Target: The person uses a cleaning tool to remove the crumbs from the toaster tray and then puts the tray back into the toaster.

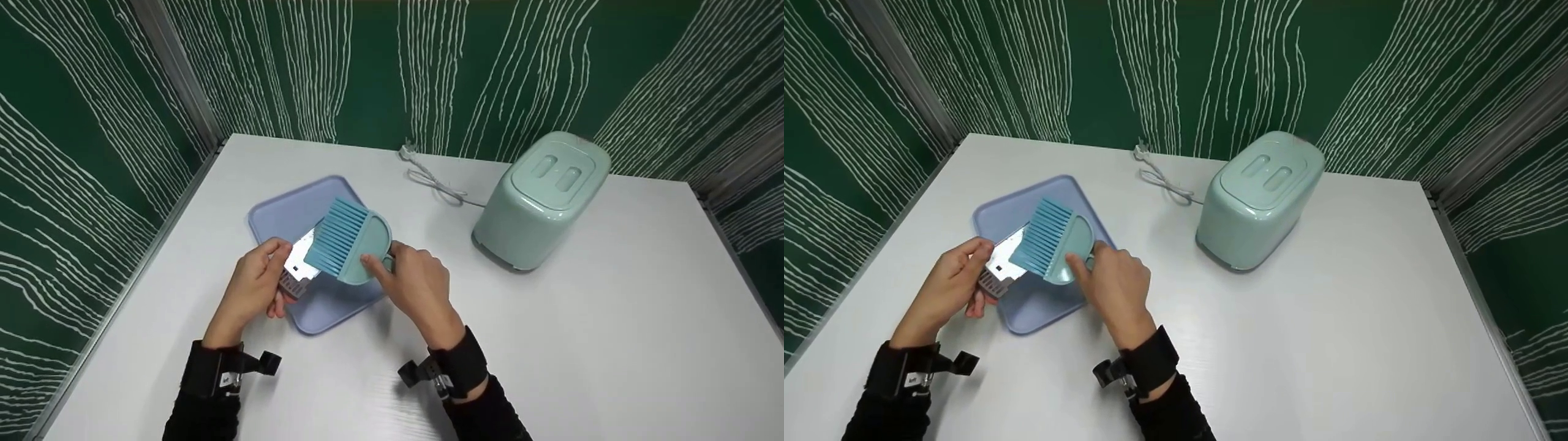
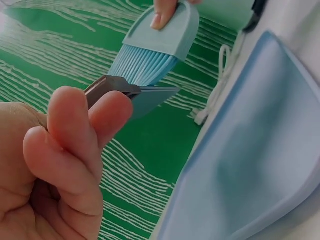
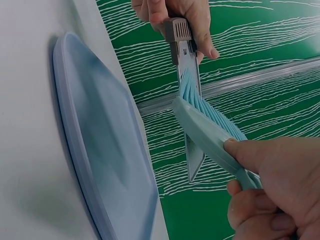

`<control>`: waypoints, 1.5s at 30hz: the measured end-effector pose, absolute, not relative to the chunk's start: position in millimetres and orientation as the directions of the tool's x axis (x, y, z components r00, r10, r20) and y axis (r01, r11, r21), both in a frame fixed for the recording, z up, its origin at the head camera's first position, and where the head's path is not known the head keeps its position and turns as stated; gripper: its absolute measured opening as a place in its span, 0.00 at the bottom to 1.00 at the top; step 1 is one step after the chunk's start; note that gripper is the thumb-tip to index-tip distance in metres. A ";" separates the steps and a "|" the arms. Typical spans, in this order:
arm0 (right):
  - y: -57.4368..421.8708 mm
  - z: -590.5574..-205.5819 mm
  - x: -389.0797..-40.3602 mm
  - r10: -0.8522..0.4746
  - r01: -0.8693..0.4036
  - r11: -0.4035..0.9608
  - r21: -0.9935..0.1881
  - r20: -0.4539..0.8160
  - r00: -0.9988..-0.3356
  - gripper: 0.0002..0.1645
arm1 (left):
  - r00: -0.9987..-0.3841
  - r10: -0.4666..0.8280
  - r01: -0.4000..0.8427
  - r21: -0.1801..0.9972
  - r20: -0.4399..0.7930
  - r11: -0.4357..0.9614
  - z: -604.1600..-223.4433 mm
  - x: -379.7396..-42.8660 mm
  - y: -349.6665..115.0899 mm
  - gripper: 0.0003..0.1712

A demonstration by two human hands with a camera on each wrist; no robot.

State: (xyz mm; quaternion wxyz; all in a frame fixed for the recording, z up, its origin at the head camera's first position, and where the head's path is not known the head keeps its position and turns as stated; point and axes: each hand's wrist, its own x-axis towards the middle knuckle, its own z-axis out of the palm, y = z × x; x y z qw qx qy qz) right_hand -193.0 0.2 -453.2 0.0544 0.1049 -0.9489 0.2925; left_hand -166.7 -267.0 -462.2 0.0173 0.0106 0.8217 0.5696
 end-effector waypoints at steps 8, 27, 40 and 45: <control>8.2 -453.1 -197.8 -0.146 -0.225 0.819 -0.528 0.187 -0.971 0.29 | -1.000 0.020 -0.002 0.933 -0.010 0.359 -461.6 -167.0 -270.1 0.22; -7.5 -451.5 -190.9 -0.153 -0.260 0.754 -0.603 0.225 -0.962 0.26 | -0.999 0.045 0.001 0.937 -0.016 0.348 -464.7 -166.8 -264.7 0.23; -3.8 -459.7 -195.0 -0.112 -0.262 0.804 -0.534 0.296 -0.949 0.29 | -0.998 0.056 0.037 0.925 0.017 0.378 -467.5 -168.0 -260.4 0.23; 0.7 -459.0 -198.5 -0.088 -0.237 0.819 -0.523 0.293 -0.952 0.30 | -0.998 0.056 0.041 0.923 0.021 0.382 -466.6 -166.9 -260.3 0.22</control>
